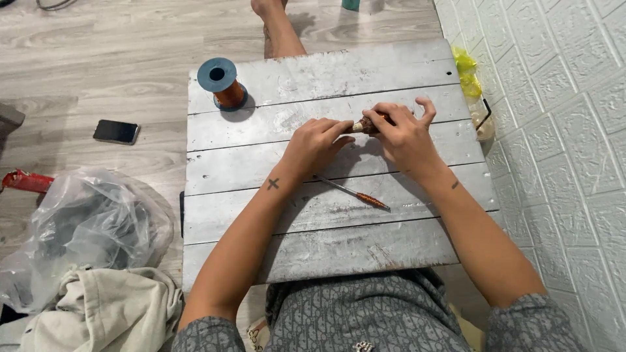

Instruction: Winding copper wire onto a small electric motor rotor by hand on a low wooden surface.

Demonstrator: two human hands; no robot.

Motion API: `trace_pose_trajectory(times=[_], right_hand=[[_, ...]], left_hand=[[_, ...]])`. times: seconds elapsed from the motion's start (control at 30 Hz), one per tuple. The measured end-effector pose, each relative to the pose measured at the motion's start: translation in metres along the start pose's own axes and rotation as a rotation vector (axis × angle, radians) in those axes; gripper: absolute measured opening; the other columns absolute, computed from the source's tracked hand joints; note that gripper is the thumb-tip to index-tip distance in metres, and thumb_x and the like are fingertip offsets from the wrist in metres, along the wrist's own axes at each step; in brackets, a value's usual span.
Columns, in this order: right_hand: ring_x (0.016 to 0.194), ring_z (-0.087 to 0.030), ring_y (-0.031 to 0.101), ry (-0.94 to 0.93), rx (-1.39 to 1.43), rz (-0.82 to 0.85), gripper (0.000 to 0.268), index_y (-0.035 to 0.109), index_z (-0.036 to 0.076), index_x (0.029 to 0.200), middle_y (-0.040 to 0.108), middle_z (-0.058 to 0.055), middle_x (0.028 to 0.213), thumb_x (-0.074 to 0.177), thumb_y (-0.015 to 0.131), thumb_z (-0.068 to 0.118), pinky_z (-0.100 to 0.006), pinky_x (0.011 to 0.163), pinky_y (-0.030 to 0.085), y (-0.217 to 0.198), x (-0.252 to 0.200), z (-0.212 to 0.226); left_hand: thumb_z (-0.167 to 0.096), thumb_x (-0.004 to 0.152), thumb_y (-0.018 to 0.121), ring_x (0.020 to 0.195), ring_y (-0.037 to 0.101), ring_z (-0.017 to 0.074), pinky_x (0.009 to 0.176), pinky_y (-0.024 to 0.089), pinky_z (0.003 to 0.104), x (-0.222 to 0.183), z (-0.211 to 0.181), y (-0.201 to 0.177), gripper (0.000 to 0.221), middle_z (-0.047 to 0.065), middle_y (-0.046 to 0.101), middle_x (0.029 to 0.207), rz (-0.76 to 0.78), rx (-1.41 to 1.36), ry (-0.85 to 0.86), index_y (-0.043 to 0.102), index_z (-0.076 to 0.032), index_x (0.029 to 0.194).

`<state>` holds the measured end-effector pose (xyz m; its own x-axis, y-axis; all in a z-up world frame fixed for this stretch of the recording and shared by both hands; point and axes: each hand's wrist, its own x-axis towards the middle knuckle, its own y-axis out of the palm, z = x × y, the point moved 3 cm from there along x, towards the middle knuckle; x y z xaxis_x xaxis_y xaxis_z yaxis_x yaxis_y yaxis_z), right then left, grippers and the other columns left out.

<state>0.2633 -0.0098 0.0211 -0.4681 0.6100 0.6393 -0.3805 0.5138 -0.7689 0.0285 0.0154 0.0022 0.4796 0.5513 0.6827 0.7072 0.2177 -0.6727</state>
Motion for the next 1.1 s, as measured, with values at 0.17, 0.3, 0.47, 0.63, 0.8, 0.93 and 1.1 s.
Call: trace_pose_trajectory(times=[0.17, 0.3, 0.47, 0.63, 0.8, 0.93, 1.1], right_hand=[[0.124, -0.023, 0.072, -0.023, -0.008, -0.045, 0.042, 0.08, 0.011, 0.144, 0.074, -0.007, 0.133, 0.102, 0.089, 0.014, -0.065, 0.122, 0.014, -0.001, 0.003, 0.002], [0.12, -0.022, 0.074, -0.106, -0.066, -0.183, 0.024, 0.085, 0.011, 0.133, 0.075, -0.007, 0.127, 0.109, 0.085, 0.008, -0.064, 0.12, 0.02, -0.01, 0.011, 0.009], [0.123, -0.02, 0.073, -0.141, -0.089, -0.196, 0.02, 0.086, 0.012, 0.131, 0.075, -0.005, 0.127, 0.112, 0.083, 0.007, -0.063, 0.12, 0.018, -0.018, 0.015, 0.016], [0.122, -0.021, 0.074, -0.137, -0.104, -0.184, 0.02, 0.086, 0.013, 0.131, 0.076, -0.005, 0.127, 0.112, 0.083, 0.011, -0.063, 0.12, 0.02, -0.016, 0.014, 0.015], [0.118, -0.024, 0.073, -0.094, -0.05, -0.173, 0.032, 0.082, 0.006, 0.138, 0.074, -0.009, 0.127, 0.108, 0.09, 0.011, -0.063, 0.12, 0.018, -0.014, 0.009, 0.006], [0.117, -0.025, 0.074, -0.065, -0.04, -0.132, 0.043, 0.081, 0.004, 0.141, 0.074, -0.011, 0.126, 0.101, 0.095, 0.01, -0.063, 0.121, 0.018, -0.014, 0.008, 0.007], [0.117, -0.023, 0.073, -0.072, -0.052, -0.139, 0.036, 0.081, 0.006, 0.141, 0.073, -0.009, 0.127, 0.107, 0.091, 0.016, -0.063, 0.12, 0.018, -0.013, 0.008, 0.009]], left_hand=[[-0.022, 0.108, 0.08, 0.077, 0.081, 0.0208, 0.071, 0.064, 0.032, 0.01, -0.005, -0.011, 0.016, 0.008, 0.085, 0.087, 0.02, -0.43, -0.354, 0.086, -0.01, 0.117], [-0.029, 0.102, 0.084, 0.073, 0.08, 0.0192, 0.064, 0.066, 0.028, -0.005, 0.004, 0.022, 0.035, 0.019, 0.085, 0.095, 0.121, -1.303, -1.194, 0.083, 0.004, 0.115], [-0.04, 0.103, 0.071, 0.077, 0.082, 0.0139, 0.063, 0.063, 0.022, -0.005, 0.001, 0.01, 0.051, 0.017, 0.086, 0.106, 0.273, -1.442, -1.327, 0.077, 0.005, 0.125], [-0.047, 0.109, 0.068, 0.077, 0.086, 0.0285, 0.064, 0.071, 0.036, -0.004, 0.015, -0.012, 0.063, 0.034, 0.082, 0.11, 0.157, -1.166, -1.112, 0.073, 0.008, 0.139], [-0.015, 0.088, 0.093, 0.103, 0.083, 0.0323, 0.081, 0.07, 0.044, 0.003, -0.005, -0.018, 0.069, 0.016, 0.081, 0.118, -0.032, -0.099, -0.052, 0.068, -0.013, 0.152], [-0.016, 0.096, 0.092, 0.104, 0.083, 0.0261, 0.085, 0.07, 0.037, 0.006, -0.018, -0.012, 0.056, 0.009, 0.081, 0.118, -0.075, 0.02, 0.022, 0.071, -0.012, 0.148], [-0.011, 0.104, 0.083, 0.093, 0.083, 0.0202, 0.076, 0.069, 0.031, 0.007, -0.019, -0.016, 0.025, 0.003, 0.083, 0.106, -0.154, -0.039, -0.012, 0.079, -0.012, 0.129]])
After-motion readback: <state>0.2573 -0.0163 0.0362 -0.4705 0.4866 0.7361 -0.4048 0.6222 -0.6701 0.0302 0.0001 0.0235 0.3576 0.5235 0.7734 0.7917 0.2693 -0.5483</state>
